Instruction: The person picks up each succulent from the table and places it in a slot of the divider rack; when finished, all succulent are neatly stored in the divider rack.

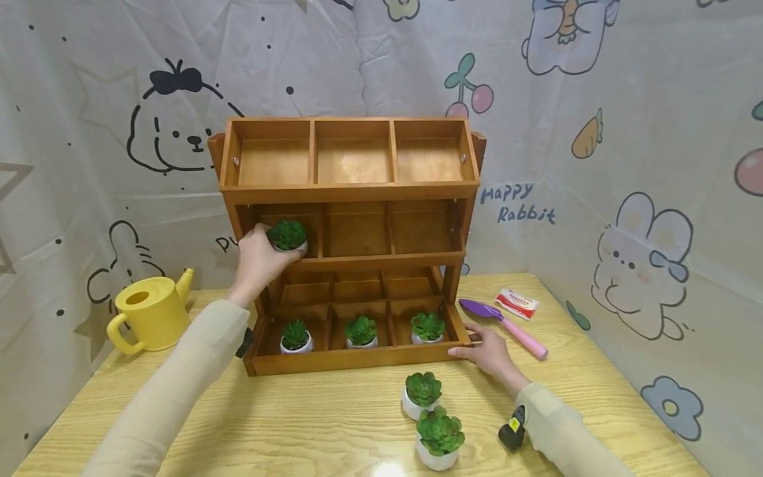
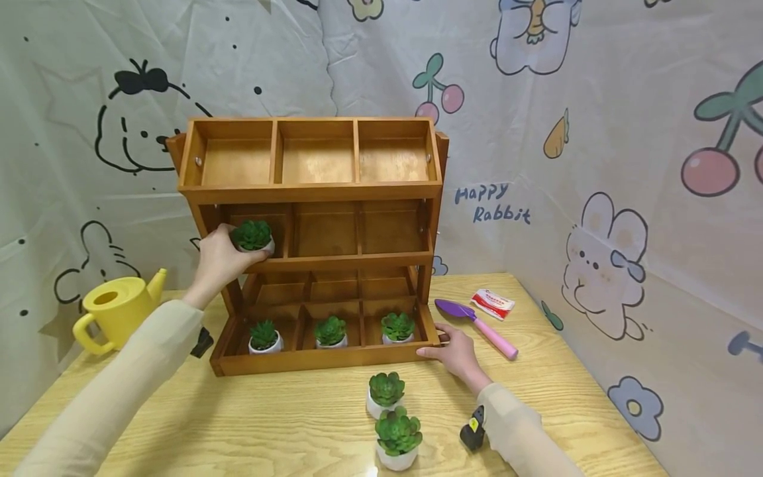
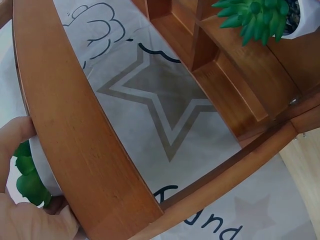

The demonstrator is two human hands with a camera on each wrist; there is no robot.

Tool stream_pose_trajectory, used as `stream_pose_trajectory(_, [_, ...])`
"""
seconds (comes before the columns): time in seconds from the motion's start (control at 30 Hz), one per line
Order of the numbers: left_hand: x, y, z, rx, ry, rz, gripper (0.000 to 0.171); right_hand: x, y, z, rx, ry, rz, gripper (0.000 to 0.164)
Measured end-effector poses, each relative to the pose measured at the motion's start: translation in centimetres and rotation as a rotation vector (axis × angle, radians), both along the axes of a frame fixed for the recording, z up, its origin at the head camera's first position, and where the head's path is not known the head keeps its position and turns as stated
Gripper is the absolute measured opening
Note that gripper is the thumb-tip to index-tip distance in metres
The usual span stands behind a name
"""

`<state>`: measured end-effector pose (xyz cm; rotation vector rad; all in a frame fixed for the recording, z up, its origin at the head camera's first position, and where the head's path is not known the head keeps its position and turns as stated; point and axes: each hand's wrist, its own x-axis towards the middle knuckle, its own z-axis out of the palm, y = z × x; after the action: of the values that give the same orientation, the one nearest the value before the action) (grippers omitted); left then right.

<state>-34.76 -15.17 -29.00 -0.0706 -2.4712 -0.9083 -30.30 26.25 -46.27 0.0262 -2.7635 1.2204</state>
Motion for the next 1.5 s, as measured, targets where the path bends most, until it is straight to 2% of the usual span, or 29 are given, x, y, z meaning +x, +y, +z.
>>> stream_pose_trajectory(0.47, [0.2, 0.2, 0.9, -0.034, -0.133, 0.023, 0.074, -0.1, 0.0, 0.0, -0.005, 0.006, 0.008, 0.075])
stream_pose_trajectory(0.77, [0.4, 0.2, 0.2, -0.015, -0.105, 0.01, 0.07, 0.1, -0.1, 0.1, -0.001, -0.009, 0.009, 0.078])
stream_pose_trajectory(0.93, [0.6, 0.3, -0.4, 0.033, -0.07, -0.012, 0.076, 0.0, 0.0, 0.1, -0.004, 0.006, 0.009, 0.075])
stream_pose_trajectory(1.07, [0.6, 0.3, -1.1, 0.087, -0.019, -0.038, 0.083, -0.1, 0.0, 0.1, -0.001, 0.012, 0.011, 0.075])
stream_pose_trajectory(1.2, [0.6, 0.3, -1.7, 0.155, 0.079, -0.058, 0.087, 0.0, 0.0, 0.1, 0.005, 0.002, 0.011, 0.077])
stream_pose_trajectory(1.4, [0.7, 0.5, -2.6, 0.263, 0.304, -0.091, 0.085, 0.1, -0.1, 0.1, -0.006, -0.016, 0.01, 0.079])
stream_pose_trajectory(1.5, [0.8, 0.6, -3.0, 0.242, 0.421, -0.114, 0.081, 0.1, -0.1, 0.2, -0.007, -0.021, 0.008, 0.08])
